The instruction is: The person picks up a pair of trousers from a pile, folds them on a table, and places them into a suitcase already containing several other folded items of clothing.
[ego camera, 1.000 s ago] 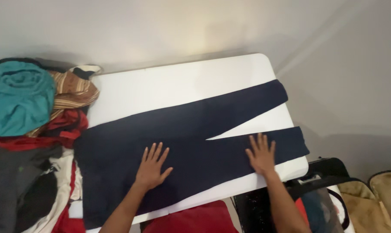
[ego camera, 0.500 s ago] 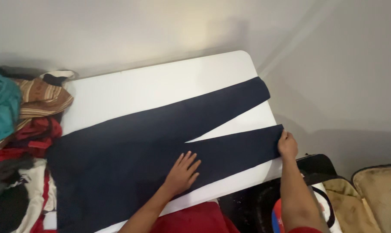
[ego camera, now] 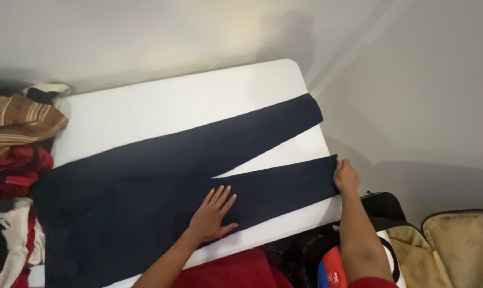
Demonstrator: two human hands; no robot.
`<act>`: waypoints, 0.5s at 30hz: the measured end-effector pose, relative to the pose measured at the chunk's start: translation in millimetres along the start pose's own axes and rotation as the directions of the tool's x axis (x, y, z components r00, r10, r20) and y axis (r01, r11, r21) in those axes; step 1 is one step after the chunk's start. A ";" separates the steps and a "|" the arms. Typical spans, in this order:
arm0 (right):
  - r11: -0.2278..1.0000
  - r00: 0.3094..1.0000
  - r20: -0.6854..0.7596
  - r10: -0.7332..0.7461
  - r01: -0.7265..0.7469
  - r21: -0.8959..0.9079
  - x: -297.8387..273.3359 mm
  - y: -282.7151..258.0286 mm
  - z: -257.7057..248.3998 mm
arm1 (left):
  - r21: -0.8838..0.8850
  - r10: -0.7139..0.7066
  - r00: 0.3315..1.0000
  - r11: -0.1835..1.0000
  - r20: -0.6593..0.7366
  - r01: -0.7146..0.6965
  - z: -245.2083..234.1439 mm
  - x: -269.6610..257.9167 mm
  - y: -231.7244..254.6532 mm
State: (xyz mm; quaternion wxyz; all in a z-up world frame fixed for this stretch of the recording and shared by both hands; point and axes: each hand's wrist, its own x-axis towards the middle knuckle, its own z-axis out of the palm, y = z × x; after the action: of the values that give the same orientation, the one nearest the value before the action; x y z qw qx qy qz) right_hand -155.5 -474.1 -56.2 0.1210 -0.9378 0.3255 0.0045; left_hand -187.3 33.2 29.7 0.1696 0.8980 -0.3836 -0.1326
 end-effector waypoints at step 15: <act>0.622 0.638 0.061 -0.767 0.764 -0.171 -78.5 -62.8 1.6 | -0.038 -0.015 0.967 0.999 -0.254 0.006 31.4 43.9 7.2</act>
State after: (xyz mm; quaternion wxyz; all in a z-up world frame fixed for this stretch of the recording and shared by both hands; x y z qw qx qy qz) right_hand -178.9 -378.2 -36.9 0.0231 -0.9939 -0.1049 -0.0264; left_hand -174.0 -10.0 -0.7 0.2331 0.9064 -0.3515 -0.0245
